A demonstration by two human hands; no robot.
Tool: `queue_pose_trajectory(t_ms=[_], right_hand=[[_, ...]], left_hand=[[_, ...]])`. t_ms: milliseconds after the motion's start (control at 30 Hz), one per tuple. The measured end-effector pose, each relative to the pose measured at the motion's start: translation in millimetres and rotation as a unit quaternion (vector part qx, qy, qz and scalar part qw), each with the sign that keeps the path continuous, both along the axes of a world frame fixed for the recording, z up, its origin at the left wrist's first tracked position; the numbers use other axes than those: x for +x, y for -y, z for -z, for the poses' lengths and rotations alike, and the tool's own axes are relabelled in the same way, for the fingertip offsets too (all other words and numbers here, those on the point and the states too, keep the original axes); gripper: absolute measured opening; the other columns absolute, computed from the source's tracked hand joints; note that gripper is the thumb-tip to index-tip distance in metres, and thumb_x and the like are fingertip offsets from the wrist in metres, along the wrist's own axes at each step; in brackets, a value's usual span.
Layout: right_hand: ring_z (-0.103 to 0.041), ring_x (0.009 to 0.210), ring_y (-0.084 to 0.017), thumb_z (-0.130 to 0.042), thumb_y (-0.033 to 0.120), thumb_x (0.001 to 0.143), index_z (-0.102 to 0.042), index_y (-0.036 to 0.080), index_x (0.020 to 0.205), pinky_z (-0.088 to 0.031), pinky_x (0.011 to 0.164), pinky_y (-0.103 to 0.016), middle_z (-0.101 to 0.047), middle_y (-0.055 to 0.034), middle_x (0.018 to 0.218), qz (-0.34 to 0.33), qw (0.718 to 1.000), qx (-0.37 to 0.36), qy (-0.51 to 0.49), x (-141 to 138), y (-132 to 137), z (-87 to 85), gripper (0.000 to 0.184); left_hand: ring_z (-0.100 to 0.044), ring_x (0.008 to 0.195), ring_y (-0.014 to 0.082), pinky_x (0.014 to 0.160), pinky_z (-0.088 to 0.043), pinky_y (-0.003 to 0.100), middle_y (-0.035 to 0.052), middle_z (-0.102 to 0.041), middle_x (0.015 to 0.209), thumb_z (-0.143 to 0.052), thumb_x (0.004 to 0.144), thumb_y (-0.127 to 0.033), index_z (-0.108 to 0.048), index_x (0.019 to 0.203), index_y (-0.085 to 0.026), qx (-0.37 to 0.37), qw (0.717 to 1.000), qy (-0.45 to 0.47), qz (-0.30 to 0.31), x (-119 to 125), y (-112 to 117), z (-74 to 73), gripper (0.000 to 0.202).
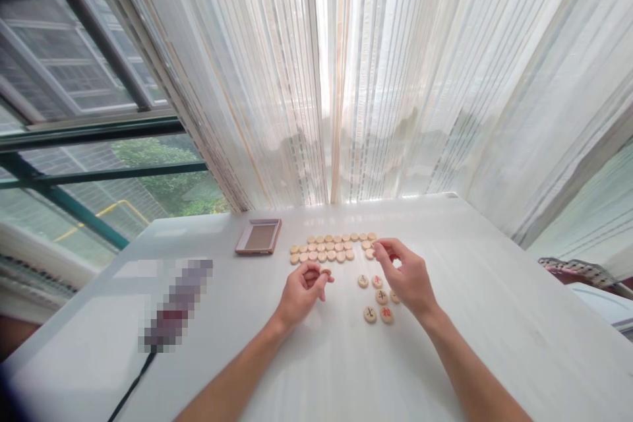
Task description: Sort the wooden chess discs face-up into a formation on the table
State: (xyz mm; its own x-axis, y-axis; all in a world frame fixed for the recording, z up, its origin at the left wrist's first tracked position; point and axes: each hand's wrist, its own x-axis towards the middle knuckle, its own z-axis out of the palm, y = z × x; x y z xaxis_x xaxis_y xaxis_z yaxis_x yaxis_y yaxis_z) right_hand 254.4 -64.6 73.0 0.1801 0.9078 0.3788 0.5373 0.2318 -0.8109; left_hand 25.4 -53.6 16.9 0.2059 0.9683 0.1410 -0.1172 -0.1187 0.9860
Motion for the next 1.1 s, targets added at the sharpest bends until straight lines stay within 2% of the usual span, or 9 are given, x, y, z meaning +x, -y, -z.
queue_pose_trajectory(t_ms=[100,200,300,400,633,767,967,1100], right_hand=[[-0.067,0.078,-0.021,-0.054,0.045,0.094,-0.067,0.023,0.097,-0.054,0.069,-0.031,-0.073,-0.0037,0.085,0.002,1.0,0.003,0.005,3,-2,2.9,0.025],[-0.066,0.077,-0.019,-0.055,0.04,0.095,-0.067,0.023,0.102,-0.054,0.066,-0.029,-0.072,-0.004,0.09,-0.09,0.995,0.023,0.042,-8,1,10.1,0.022],[-0.065,0.079,-0.018,-0.056,0.033,0.094,-0.065,0.025,0.112,-0.054,0.071,-0.031,-0.071,-0.0044,0.095,-0.203,0.974,0.04,0.088,-23,8,16.2,0.021],[-0.065,0.082,-0.018,-0.055,0.029,0.095,-0.064,0.026,0.115,-0.054,0.071,-0.03,-0.07,-0.005,0.099,-0.258,0.961,0.037,0.091,-33,13,19.8,0.022],[-0.065,0.085,-0.019,-0.057,0.028,0.094,-0.064,0.027,0.114,-0.054,0.07,-0.031,-0.07,-0.0063,0.101,-0.264,0.961,0.032,0.073,-35,12,21.1,0.022],[-0.065,0.088,-0.021,-0.058,0.03,0.093,-0.065,0.028,0.116,-0.055,0.073,-0.034,-0.069,-0.0077,0.103,-0.271,0.959,0.026,0.076,-37,13,20.0,0.024],[-0.065,0.088,-0.021,-0.057,0.032,0.094,-0.065,0.029,0.118,-0.055,0.067,-0.032,-0.068,-0.0075,0.1,-0.266,0.96,0.024,0.08,-37,11,22.7,0.026],[-0.065,0.088,-0.021,-0.056,0.031,0.095,-0.065,0.03,0.121,-0.054,0.07,-0.033,-0.068,-0.0068,0.1,-0.267,0.959,0.026,0.087,-35,10,22.1,0.028]], left_hand=[[-0.07,0.076,0.0191,0.05,-0.049,0.02,0.0067,-0.069,0.078,-0.068,0.085,-0.044,-0.051,0.089,-0.017,-0.019,0.999,0.028,0.011,0,0,-2.3,0.032],[-0.07,0.075,0.0186,0.051,-0.049,0.02,0.0056,-0.069,0.076,-0.068,0.086,-0.045,-0.05,0.091,-0.017,-0.023,0.999,0.032,0.031,2,3,-4.5,0.033],[-0.066,0.064,0.0144,0.055,-0.049,0.021,0.0036,-0.07,0.073,-0.066,0.087,-0.046,-0.05,0.096,-0.018,-0.016,0.998,0.024,0.051,4,5,-2.6,0.034],[-0.061,0.054,0.0104,0.059,-0.05,0.023,0.0021,-0.07,0.072,-0.064,0.089,-0.047,-0.05,0.101,-0.018,-0.006,0.997,0.005,0.075,4,7,1.8,0.034],[-0.064,0.059,0.0119,0.061,-0.051,0.024,0.0043,-0.069,0.08,-0.06,0.092,-0.047,-0.054,0.099,-0.017,0.008,0.993,-0.018,0.113,4,12,0.5,0.032],[-0.064,0.061,0.013,0.061,-0.052,0.025,0.0058,-0.069,0.083,-0.058,0.092,-0.049,-0.057,0.093,-0.015,0.014,0.993,-0.028,0.113,4,13,-3.6,0.034],[-0.064,0.058,0.0119,0.059,-0.05,0.023,0.0053,-0.069,0.084,-0.045,0.097,-0.052,-0.067,0.097,-0.014,0.032,0.991,-0.075,0.105,3,13,-8.9,0.044],[-0.062,0.057,0.0103,0.059,-0.05,0.023,0.007,-0.071,0.09,-0.048,0.097,-0.049,-0.066,0.103,-0.014,0.035,0.994,-0.044,0.096,4,10,-6.9,0.04]])
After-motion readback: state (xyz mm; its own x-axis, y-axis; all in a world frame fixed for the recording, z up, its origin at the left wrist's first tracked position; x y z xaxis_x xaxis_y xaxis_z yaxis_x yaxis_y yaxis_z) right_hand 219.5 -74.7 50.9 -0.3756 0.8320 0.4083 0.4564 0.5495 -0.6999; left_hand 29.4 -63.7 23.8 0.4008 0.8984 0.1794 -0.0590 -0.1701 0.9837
